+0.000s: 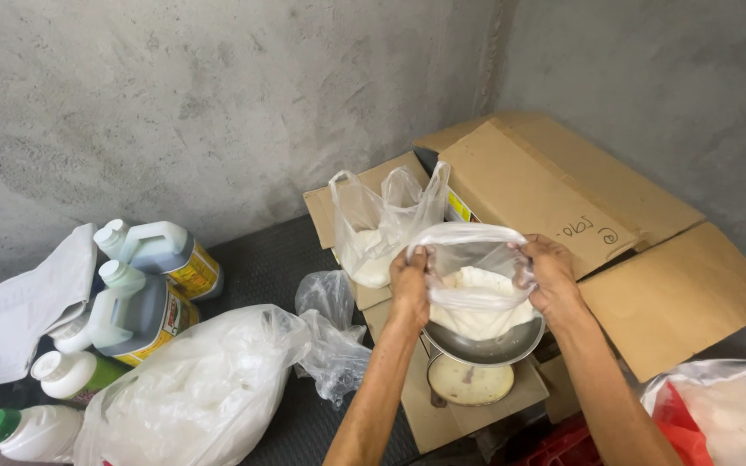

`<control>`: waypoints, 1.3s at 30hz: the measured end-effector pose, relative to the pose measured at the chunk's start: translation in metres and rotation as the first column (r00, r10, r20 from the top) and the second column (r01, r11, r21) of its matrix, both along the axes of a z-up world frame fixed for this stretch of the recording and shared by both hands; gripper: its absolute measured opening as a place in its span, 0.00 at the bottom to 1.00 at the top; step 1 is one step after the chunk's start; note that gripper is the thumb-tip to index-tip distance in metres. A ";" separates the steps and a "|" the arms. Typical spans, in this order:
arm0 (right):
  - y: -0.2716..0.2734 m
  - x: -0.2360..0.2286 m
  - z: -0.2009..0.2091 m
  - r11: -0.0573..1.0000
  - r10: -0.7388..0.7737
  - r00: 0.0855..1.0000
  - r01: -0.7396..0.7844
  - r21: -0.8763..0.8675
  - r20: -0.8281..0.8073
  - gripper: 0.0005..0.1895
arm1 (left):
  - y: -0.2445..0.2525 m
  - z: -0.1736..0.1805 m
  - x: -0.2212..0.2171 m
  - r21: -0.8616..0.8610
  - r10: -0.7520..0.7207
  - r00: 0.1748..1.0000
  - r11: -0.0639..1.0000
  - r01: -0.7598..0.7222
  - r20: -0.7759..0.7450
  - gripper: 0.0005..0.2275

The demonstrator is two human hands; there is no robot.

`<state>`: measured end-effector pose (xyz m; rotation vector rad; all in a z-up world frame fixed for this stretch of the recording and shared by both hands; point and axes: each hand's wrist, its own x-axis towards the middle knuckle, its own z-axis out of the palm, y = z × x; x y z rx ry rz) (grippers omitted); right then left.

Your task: Weighing white powder chemicals and placing them into plastic bags for agricultural use.

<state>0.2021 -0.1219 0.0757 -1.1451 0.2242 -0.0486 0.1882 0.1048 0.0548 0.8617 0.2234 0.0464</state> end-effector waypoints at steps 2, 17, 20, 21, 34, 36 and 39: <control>0.003 -0.002 0.002 0.999 0.017 0.999 -0.015 -0.046 0.032 0.05 | 0.007 -0.008 0.002 -0.001 0.020 0.999 1.000 -0.020 0.041 0.06; -0.047 -0.009 -0.006 0.973 0.079 0.997 -0.072 -0.221 0.022 0.05 | 0.007 0.008 0.007 0.252 -0.030 0.987 0.968 -0.011 0.161 0.07; -0.048 -0.011 0.009 0.959 0.075 0.996 -0.058 -0.279 0.050 0.05 | 0.012 0.038 0.000 0.287 -0.040 0.983 0.958 -0.012 0.177 0.06; -0.047 -0.010 0.016 0.955 0.070 0.995 -0.048 -0.291 0.065 0.05 | 0.014 0.052 -0.003 0.304 -0.045 0.980 0.952 -0.016 0.192 0.06; -0.045 -0.017 0.140 0.905 0.108 0.975 -0.015 -0.425 0.195 0.06 | 0.022 0.172 -0.001 0.519 -0.053 0.934 0.842 -0.149 0.354 0.07; -0.033 -0.031 0.177 0.817 0.041 0.976 0.090 -0.569 0.214 0.08 | 0.022 0.193 -0.001 0.561 -0.014 0.917 0.795 -0.231 0.398 0.07; -0.020 -0.054 0.226 0.682 -0.037 0.969 0.202 -0.703 0.243 0.10 | 0.023 0.215 0.004 0.599 -0.011 0.892 0.744 -0.294 0.452 0.07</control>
